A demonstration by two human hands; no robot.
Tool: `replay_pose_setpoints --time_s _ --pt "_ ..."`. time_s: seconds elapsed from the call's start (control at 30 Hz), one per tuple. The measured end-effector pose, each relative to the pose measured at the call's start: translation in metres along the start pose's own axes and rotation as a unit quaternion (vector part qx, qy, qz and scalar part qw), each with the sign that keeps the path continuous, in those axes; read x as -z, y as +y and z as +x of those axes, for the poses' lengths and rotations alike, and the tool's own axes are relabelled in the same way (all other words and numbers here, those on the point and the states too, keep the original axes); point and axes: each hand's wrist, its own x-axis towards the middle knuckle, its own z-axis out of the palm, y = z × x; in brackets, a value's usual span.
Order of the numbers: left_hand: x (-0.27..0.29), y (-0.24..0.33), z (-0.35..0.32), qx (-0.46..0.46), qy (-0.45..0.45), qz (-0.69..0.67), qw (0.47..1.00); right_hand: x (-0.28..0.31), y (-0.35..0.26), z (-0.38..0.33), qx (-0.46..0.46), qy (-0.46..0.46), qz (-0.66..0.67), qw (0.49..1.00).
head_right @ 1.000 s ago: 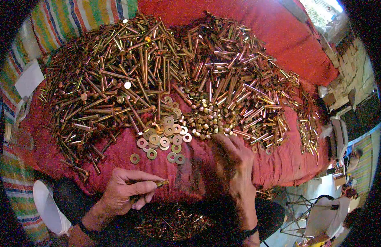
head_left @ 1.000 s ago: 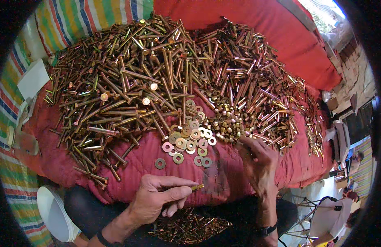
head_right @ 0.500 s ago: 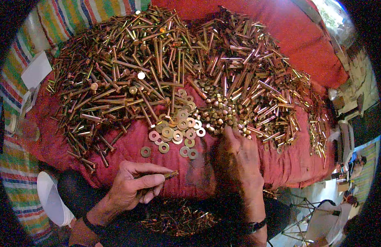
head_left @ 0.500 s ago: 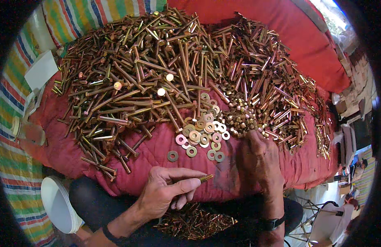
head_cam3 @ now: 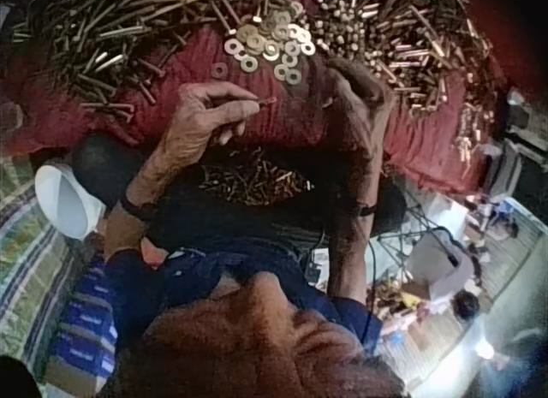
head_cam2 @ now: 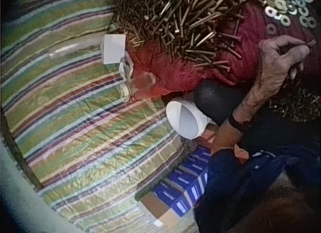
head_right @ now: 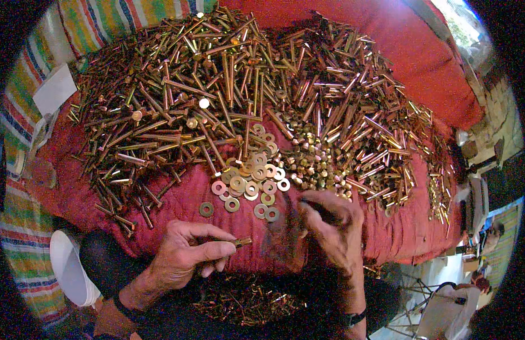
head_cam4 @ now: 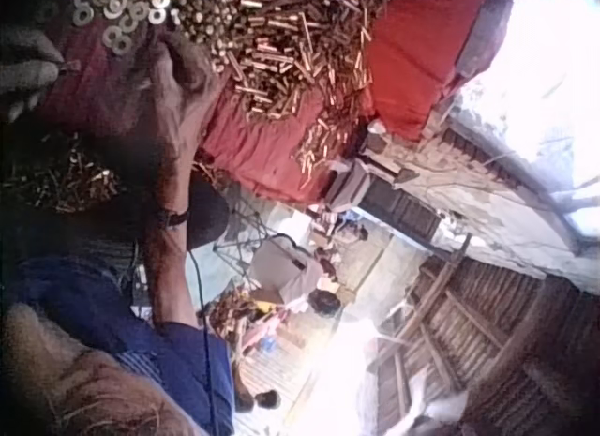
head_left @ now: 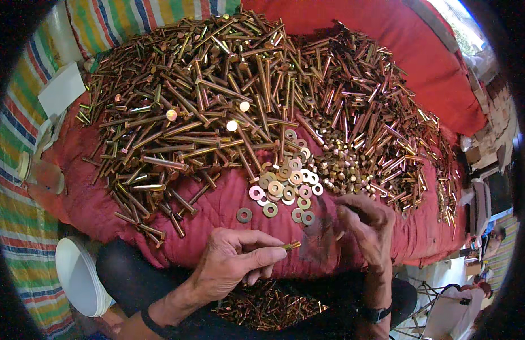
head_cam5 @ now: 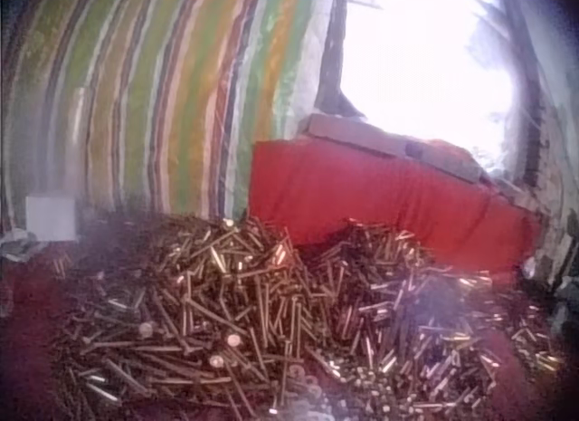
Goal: The person repeatedly picks up a brass-colored metal rod, slides a washer onto it, and then screws a nut onto the threaded end. The assembled fasteners are placed into a growing pile on the red cloth.
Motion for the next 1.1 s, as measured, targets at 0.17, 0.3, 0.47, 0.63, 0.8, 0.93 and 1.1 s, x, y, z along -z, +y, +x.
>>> replay_pose_setpoints --time_s 0.17,0.3,0.47,0.63,0.8,0.93,1.1 --pt "0.007 0.0 0.0 -0.01 -0.001 0.015 1.0 -0.007 -0.029 -0.026 0.02 -0.117 0.065 0.991" --pt "0.012 -0.005 -0.001 -0.005 -0.031 -0.049 0.998 -0.015 -0.028 -0.028 0.15 -0.139 0.03 0.978" --pt "0.018 -0.01 -0.001 0.093 -0.074 -0.123 0.985 -0.016 -0.02 -0.026 0.242 -0.16 -0.015 0.957" --pt "0.016 -0.009 -0.001 0.081 -0.077 -0.11 0.988 -0.018 -0.02 -0.03 0.223 -0.171 -0.023 0.959" --pt "0.004 -0.01 -0.006 -0.169 0.01 0.188 0.968 -0.021 -0.024 -0.038 0.112 -0.15 -0.046 0.981" --pt "-0.001 -0.011 -0.006 -0.271 0.024 0.228 0.935 -0.021 -0.024 -0.038 0.054 -0.162 -0.104 0.98" --pt "0.005 -0.005 -0.01 -0.109 0.009 0.136 0.985 -0.015 -0.027 -0.033 0.077 -0.128 0.015 0.989"
